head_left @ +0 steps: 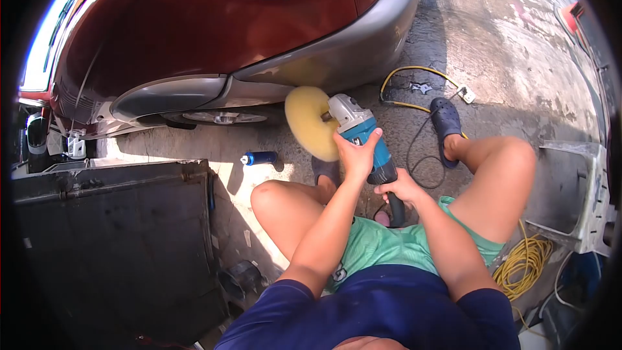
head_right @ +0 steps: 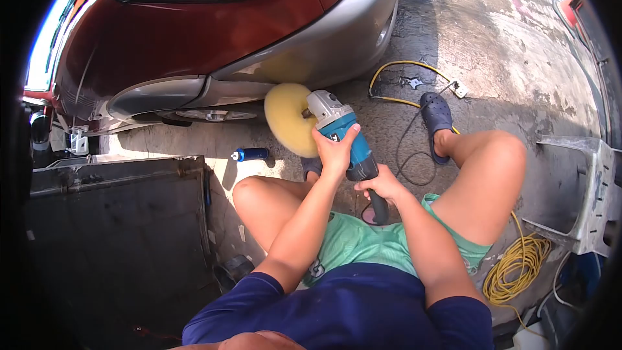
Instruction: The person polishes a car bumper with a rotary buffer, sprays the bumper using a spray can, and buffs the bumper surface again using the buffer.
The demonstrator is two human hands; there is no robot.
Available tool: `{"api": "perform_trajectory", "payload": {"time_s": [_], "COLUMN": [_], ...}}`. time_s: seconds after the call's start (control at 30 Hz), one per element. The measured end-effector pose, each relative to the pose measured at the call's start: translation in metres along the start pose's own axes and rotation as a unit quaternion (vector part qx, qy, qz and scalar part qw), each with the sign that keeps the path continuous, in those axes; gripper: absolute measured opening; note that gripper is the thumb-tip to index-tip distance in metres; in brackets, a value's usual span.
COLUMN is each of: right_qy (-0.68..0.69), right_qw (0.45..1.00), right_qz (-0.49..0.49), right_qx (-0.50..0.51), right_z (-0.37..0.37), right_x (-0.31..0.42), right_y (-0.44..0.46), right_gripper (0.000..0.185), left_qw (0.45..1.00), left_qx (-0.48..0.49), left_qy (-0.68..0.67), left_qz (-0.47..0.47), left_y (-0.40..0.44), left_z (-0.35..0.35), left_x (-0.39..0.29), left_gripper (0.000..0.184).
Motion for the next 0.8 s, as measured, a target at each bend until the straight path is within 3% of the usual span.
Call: {"api": "perform_trajectory", "payload": {"time_s": [0.17, 0.47, 0.67, 0.77, 0.8], "right_qy": [0.026, 0.059, 0.074, 0.062, 0.060], "right_qw": [0.999, 0.995, 0.993, 0.993, 0.993], "right_qz": [0.040, 0.050, 0.034, 0.014, 0.009], "right_qx": [0.009, 0.059, 0.079, 0.098, 0.100], "right_z": [-0.008, -0.016, -0.013, -0.008, -0.007], "right_x": [-0.007, -0.014, -0.013, -0.005, -0.003], "right_y": [0.012, 0.017, 0.012, 0.008, 0.008], "right_gripper": [0.031, 0.031, 0.037, 0.039, 0.039], "left_qw": [0.997, 0.998, 0.996, 0.999, 0.997], "left_qx": [-0.021, -0.026, -0.051, -0.048, -0.069], "left_qy": [0.066, 0.046, 0.067, -0.006, 0.003], "left_qz": [-0.015, -0.033, 0.013, 0.018, 0.026], "left_y": [0.013, 0.010, -0.004, -0.009, -0.011], "left_z": [0.012, 0.012, 0.008, 0.000, -0.003], "left_x": [0.021, 0.026, -0.002, -0.012, -0.014], "left_gripper": [0.100, 0.116, 0.108, 0.115, 0.101]}}
Point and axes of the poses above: each hand's wrist, its own y-axis towards the middle knuckle, its own z-axis out of the palm, x = y × z, the point moved 4 cm from there along y, towards the middle knuckle, and after that the axes turned 1 degree about -y, right-handed, at the moved point
